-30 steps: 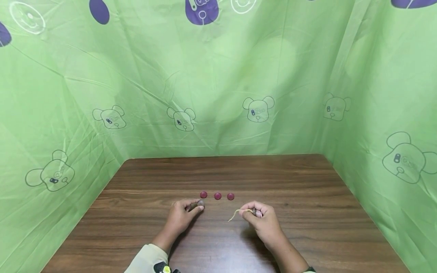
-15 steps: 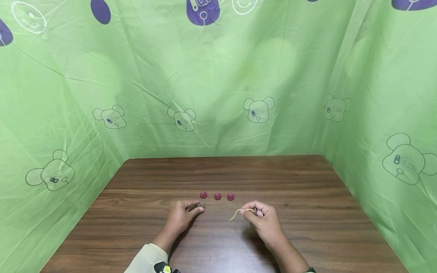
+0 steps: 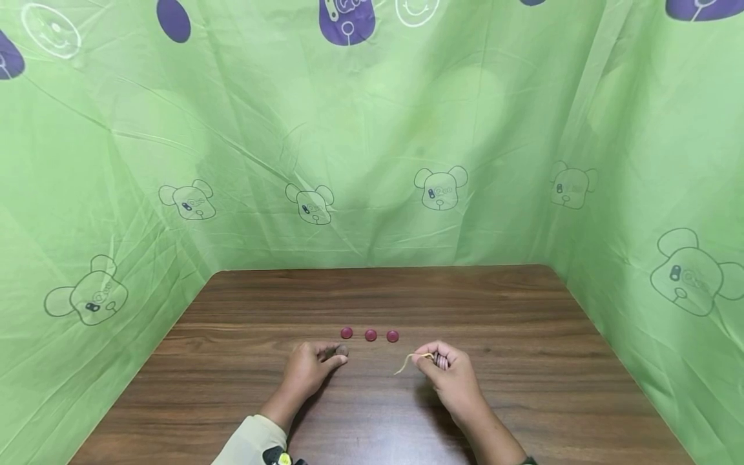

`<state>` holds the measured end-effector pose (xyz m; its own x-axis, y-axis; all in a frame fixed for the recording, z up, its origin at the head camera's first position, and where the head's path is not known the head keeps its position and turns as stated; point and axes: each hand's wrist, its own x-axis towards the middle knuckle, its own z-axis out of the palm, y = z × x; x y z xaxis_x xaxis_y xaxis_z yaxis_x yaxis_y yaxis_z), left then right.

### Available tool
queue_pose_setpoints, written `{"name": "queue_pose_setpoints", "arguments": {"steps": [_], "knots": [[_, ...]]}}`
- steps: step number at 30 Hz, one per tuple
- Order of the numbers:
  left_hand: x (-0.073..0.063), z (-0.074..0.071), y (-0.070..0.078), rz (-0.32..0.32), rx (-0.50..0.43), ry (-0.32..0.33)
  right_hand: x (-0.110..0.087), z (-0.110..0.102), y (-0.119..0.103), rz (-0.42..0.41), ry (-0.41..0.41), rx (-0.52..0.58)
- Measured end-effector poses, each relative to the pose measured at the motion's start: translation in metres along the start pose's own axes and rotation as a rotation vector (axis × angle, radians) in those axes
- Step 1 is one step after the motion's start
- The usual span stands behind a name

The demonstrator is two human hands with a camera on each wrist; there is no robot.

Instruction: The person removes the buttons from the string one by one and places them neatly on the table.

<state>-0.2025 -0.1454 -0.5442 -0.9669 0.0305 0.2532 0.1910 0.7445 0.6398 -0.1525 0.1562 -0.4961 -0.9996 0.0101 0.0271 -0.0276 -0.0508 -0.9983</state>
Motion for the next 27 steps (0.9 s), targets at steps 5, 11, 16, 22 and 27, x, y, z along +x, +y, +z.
{"name": "queue_pose_setpoints", "arguments": {"steps": [5,11,16,22,27], "knots": [[0.0007,-0.0004,0.0002,-0.007,0.013,-0.008,0.0001,0.0007,0.0014,0.031,0.005,-0.026],[0.0006,-0.0016,0.0007,-0.019,0.011,-0.014,0.0008,0.0007,0.0036,0.046,-0.057,-0.050],[0.0007,-0.0023,0.0010,-0.016,-0.028,-0.014,0.0025,-0.0010,0.0043,0.059,-0.106,-0.076],[0.0003,-0.0026,0.0016,-0.028,-0.040,-0.010,0.0034,-0.0030,0.0032,0.079,-0.135,-0.107],[0.0006,-0.0028,0.0015,-0.044,-0.036,-0.011,0.0028,-0.0040,0.0023,0.067,-0.192,-0.111]]}}
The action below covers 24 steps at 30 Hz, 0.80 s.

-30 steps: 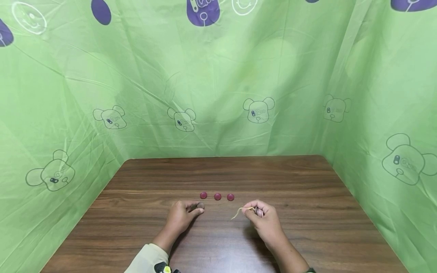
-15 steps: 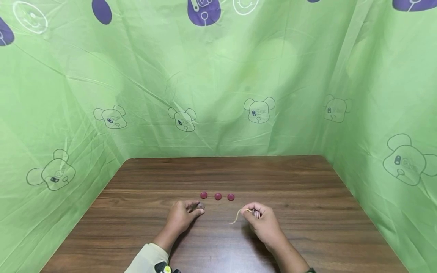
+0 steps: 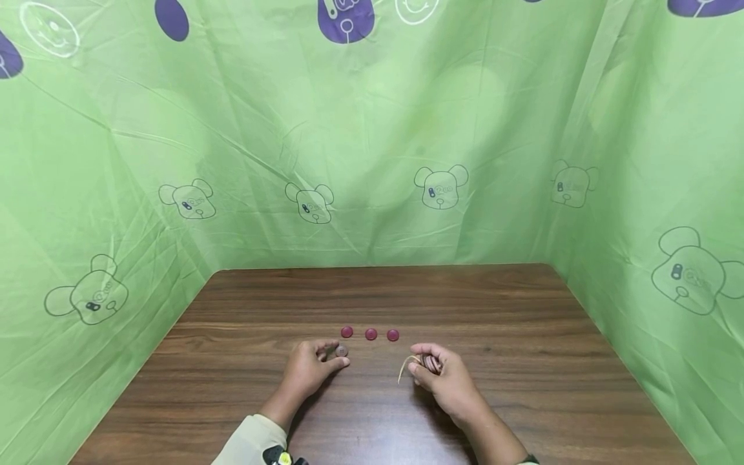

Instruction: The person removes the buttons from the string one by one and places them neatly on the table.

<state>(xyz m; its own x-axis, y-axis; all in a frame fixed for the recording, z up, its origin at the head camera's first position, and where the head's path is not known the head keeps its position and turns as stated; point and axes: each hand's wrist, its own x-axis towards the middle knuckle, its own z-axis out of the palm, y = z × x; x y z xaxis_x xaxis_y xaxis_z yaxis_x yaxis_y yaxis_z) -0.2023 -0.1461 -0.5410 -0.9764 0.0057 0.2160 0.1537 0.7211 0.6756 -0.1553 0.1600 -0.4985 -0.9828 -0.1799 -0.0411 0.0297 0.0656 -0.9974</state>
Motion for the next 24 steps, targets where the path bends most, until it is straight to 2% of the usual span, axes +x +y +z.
{"name": "queue_pose_setpoints", "arguments": {"steps": [13,24], "knots": [[0.0001,-0.0005,-0.0007,-0.017,-0.033,-0.014,-0.0007,-0.0007,0.0069,-0.142,-0.165,0.094],[-0.0001,-0.0005,-0.0002,-0.023,-0.035,-0.010,-0.0028,-0.0004,0.0052,-0.171,-0.105,0.029]]}}
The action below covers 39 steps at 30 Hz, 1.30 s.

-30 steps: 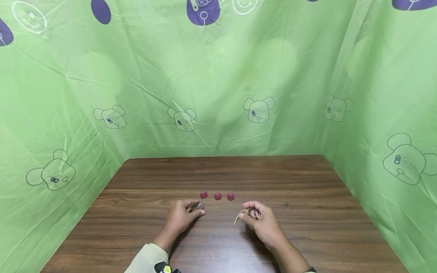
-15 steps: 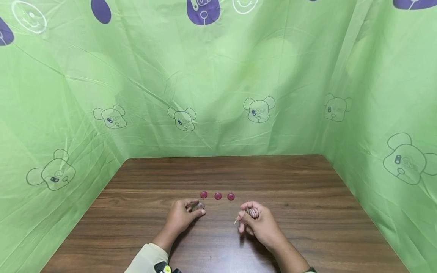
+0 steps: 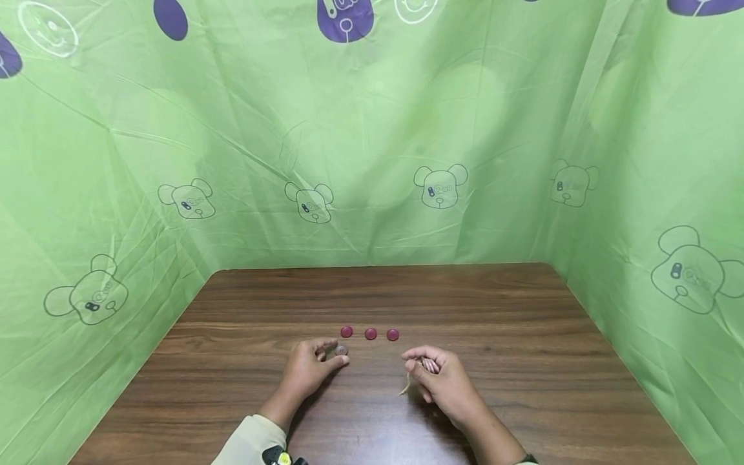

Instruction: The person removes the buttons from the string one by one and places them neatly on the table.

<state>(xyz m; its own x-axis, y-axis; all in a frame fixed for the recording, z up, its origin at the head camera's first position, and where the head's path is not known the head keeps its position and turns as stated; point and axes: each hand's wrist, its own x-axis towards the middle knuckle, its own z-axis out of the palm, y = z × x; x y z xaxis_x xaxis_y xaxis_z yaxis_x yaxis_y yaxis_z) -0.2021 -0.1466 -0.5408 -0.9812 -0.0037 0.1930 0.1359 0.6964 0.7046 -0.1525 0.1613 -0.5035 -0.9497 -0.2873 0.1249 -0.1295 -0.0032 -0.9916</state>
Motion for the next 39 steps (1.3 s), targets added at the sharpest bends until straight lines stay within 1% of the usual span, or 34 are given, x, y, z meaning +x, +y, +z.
{"name": "queue_pose_setpoints", "arguments": {"steps": [2,7,11,13,16,18,22,25,28,32,35,39], "knots": [[0.000,0.000,0.000,0.005,0.002,0.003,-0.001,-0.001,-0.001,0.007,-0.010,0.008],[0.001,0.001,-0.001,0.009,-0.016,0.015,-0.001,-0.002,-0.004,0.064,-0.032,0.057],[0.002,0.001,0.000,-0.004,-0.057,0.022,-0.002,-0.003,-0.007,0.100,-0.061,0.088],[0.002,0.001,0.000,-0.008,-0.088,0.030,-0.002,-0.003,-0.007,0.101,-0.071,0.104],[0.001,0.001,0.001,0.011,-0.130,0.056,-0.001,-0.002,-0.006,0.096,-0.067,0.134],[0.001,0.002,0.002,0.033,-0.154,0.076,-0.001,-0.002,-0.005,0.087,-0.063,0.143],[-0.001,0.002,0.006,0.111,-0.210,0.107,-0.001,-0.003,-0.003,0.057,-0.073,0.137],[-0.004,0.004,0.011,0.192,-0.258,0.118,0.000,-0.003,-0.001,0.060,-0.069,0.132],[-0.007,0.008,0.015,0.252,-0.305,0.122,0.001,-0.003,0.000,0.081,-0.055,0.127],[-0.013,0.014,0.022,0.318,-0.384,0.093,0.001,-0.003,0.001,0.094,-0.050,0.106],[-0.019,0.017,0.030,0.349,-0.427,0.043,0.001,-0.003,0.001,0.082,-0.057,0.087],[-0.026,0.020,0.039,0.370,-0.459,-0.008,0.002,-0.002,0.001,0.076,-0.053,0.076]]}}
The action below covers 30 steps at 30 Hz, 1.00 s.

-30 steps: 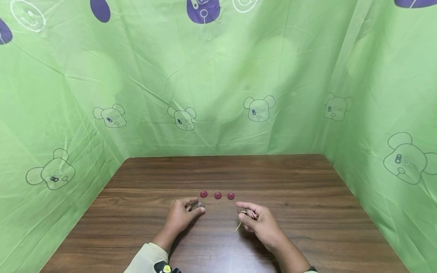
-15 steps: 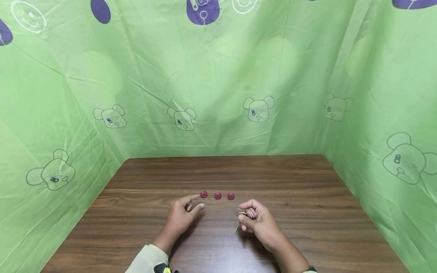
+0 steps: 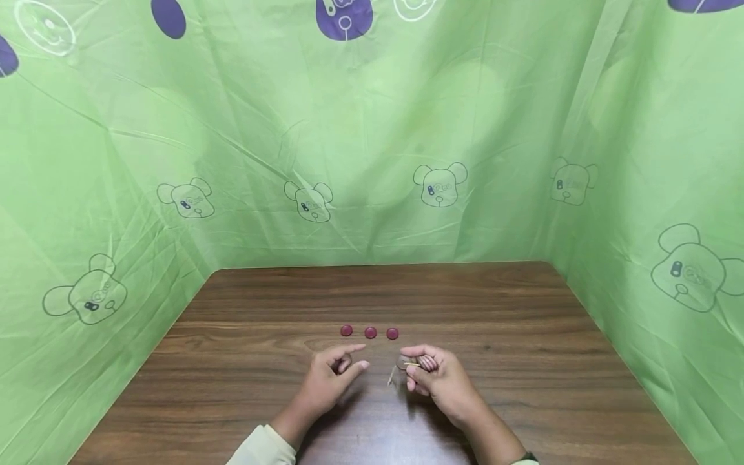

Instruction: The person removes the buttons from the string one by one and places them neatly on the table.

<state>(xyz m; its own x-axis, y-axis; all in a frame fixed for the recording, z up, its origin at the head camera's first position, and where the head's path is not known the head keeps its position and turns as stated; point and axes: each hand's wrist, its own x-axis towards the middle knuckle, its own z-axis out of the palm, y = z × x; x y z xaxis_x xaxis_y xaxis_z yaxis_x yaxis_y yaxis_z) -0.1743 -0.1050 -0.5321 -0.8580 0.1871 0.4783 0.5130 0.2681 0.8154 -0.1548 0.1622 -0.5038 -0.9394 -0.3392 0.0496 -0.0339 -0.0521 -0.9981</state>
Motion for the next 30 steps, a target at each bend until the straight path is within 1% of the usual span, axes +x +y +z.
{"name": "queue_pose_setpoints", "arguments": {"steps": [2,4,7,11,15,21,24,30], "knots": [[-0.001,0.003,0.003,0.014,-0.011,-0.012,0.000,0.001,0.000,0.005,0.010,0.009],[-0.002,0.004,0.005,0.016,-0.014,-0.018,0.001,0.002,-0.001,0.008,0.020,0.022],[-0.003,0.006,0.007,0.008,-0.045,-0.030,0.001,0.003,0.000,-0.004,0.023,0.034],[-0.004,0.007,0.011,-0.013,-0.113,-0.060,0.001,0.003,0.001,-0.051,0.007,0.043],[-0.006,0.009,0.016,-0.024,-0.157,-0.092,0.000,0.003,0.002,-0.106,-0.022,0.066],[-0.009,0.015,0.022,-0.050,-0.193,-0.104,-0.001,0.005,0.003,-0.137,-0.071,0.047],[-0.010,0.018,0.024,-0.066,-0.205,-0.115,-0.001,0.006,0.004,-0.145,-0.074,0.030],[-0.011,0.021,0.026,-0.080,-0.211,-0.126,0.000,0.008,0.004,-0.181,-0.073,0.032]]}}
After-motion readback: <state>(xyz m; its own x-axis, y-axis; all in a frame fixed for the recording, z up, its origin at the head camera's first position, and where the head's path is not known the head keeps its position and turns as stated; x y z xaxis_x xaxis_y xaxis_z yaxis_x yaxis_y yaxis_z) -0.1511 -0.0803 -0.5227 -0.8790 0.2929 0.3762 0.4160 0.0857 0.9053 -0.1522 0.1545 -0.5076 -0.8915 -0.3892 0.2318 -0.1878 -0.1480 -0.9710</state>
